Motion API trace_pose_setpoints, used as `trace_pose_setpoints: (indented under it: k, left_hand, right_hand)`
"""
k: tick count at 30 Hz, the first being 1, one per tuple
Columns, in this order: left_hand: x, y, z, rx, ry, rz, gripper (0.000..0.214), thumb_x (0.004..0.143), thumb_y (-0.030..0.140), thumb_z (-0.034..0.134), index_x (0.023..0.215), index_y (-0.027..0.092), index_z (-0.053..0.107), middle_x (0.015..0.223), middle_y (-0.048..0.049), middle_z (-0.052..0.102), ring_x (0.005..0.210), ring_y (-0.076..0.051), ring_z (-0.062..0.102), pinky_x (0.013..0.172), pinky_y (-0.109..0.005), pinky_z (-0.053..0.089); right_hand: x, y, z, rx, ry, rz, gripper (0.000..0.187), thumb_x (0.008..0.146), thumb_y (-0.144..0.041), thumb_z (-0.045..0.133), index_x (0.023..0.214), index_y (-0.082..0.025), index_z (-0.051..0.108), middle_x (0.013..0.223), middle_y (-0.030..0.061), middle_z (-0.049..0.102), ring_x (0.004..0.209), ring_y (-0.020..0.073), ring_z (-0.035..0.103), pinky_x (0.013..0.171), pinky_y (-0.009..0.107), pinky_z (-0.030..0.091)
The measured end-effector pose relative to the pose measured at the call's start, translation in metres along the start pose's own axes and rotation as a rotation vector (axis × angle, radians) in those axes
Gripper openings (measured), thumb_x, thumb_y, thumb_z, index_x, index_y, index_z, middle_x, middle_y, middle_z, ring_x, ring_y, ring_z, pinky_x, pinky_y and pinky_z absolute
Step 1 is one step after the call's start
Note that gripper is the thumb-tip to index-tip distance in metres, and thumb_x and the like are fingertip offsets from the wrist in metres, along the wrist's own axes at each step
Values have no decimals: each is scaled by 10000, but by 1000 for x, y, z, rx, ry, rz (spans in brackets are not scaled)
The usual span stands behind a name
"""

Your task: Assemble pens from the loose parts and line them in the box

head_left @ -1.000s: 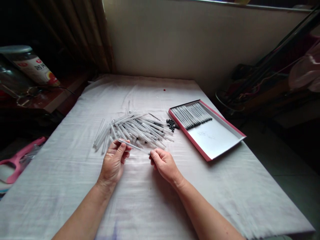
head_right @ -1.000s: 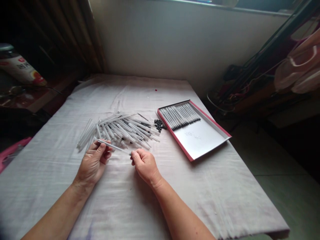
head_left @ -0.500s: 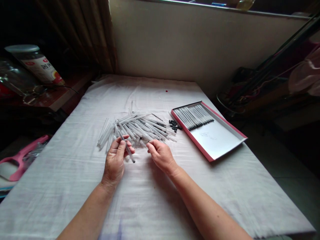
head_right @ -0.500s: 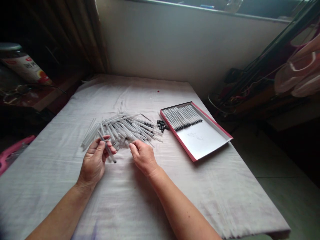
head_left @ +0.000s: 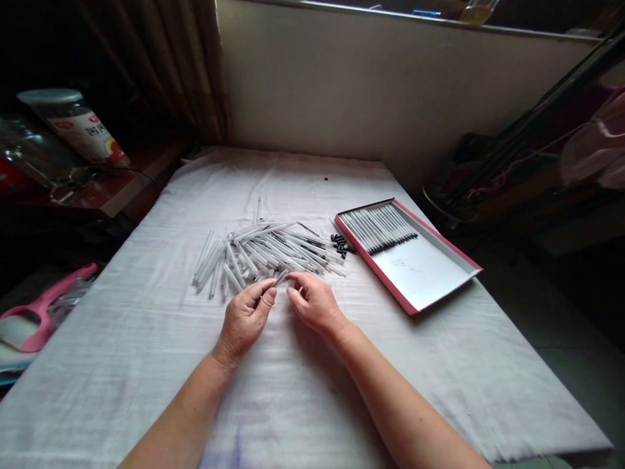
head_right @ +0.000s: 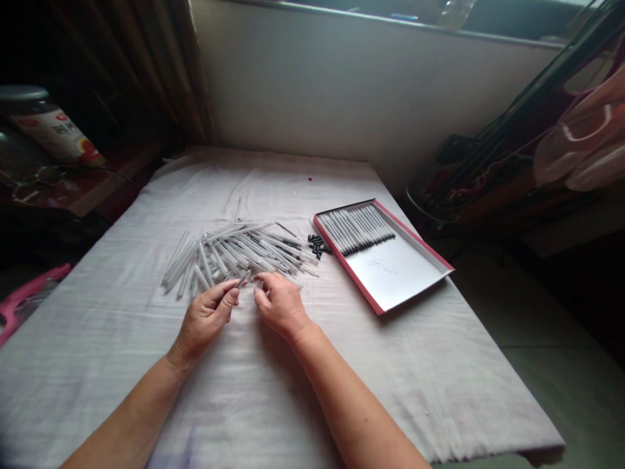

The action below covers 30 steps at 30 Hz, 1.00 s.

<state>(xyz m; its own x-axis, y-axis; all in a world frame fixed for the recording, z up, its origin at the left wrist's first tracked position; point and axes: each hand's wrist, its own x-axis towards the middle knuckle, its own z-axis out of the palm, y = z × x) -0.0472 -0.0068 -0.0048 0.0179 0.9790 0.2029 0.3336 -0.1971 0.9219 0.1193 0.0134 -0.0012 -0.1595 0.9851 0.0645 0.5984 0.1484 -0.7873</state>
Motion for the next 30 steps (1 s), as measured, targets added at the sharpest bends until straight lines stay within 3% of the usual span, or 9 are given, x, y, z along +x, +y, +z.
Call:
trace_pose_setpoints:
  k: [2, 5, 10, 22, 26, 30]
  left_hand:
    - [-2, 0, 2, 126, -71, 101, 299, 867, 390, 573, 1029, 190, 726, 810, -59, 730, 720, -171, 667, 720, -273, 550]
    - [-6, 1, 8, 208, -167, 211, 269, 880, 329, 551, 1051, 211, 721, 966, -83, 753, 878, -209, 702, 823, -301, 546]
    - [-8, 1, 13, 278, -216, 295, 249, 889, 287, 546, 1055, 208, 713, 968, -84, 756, 874, -208, 714, 810, -297, 549]
    - [-11, 2, 12, 337, -340, 271, 272, 909, 277, 530, 1120, 222, 692, 933, -70, 735, 810, -187, 689, 752, -273, 519]
    - [-11, 5, 11, 387, -380, 282, 278, 916, 298, 526, 1134, 244, 690, 879, -55, 731, 763, -178, 682, 692, -256, 504]
    - [-11, 5, 10, 467, -412, 323, 280, 927, 323, 512, 1123, 244, 695, 812, -44, 707, 702, -169, 671, 624, -242, 474]
  right_hand:
    - [-10, 12, -11, 369, 29, 163, 231, 802, -342, 577, 947, -176, 648, 767, 35, 664, 592, 135, 575, 546, 251, 459]
    - [-26, 25, -28, 792, 62, 379, 341, 724, -466, 675, 897, -175, 639, 756, 32, 669, 529, 105, 555, 423, 191, 347]
    - [-38, 30, -42, 1008, 109, 461, 389, 637, -469, 780, 866, -176, 664, 768, 37, 690, 525, 83, 555, 408, 165, 294]
    - [-37, 26, -37, 868, 32, 362, 378, 697, -463, 724, 911, -159, 656, 703, 12, 654, 500, 85, 528, 411, 190, 337]
    - [-40, 28, -42, 676, -73, 273, 270, 766, -400, 664, 905, -169, 644, 616, -31, 601, 488, 88, 511, 459, 207, 390]
    - [-39, 34, -54, 370, -242, 90, 145, 836, -281, 591, 889, -176, 675, 680, -10, 653, 590, 111, 567, 578, 228, 455]
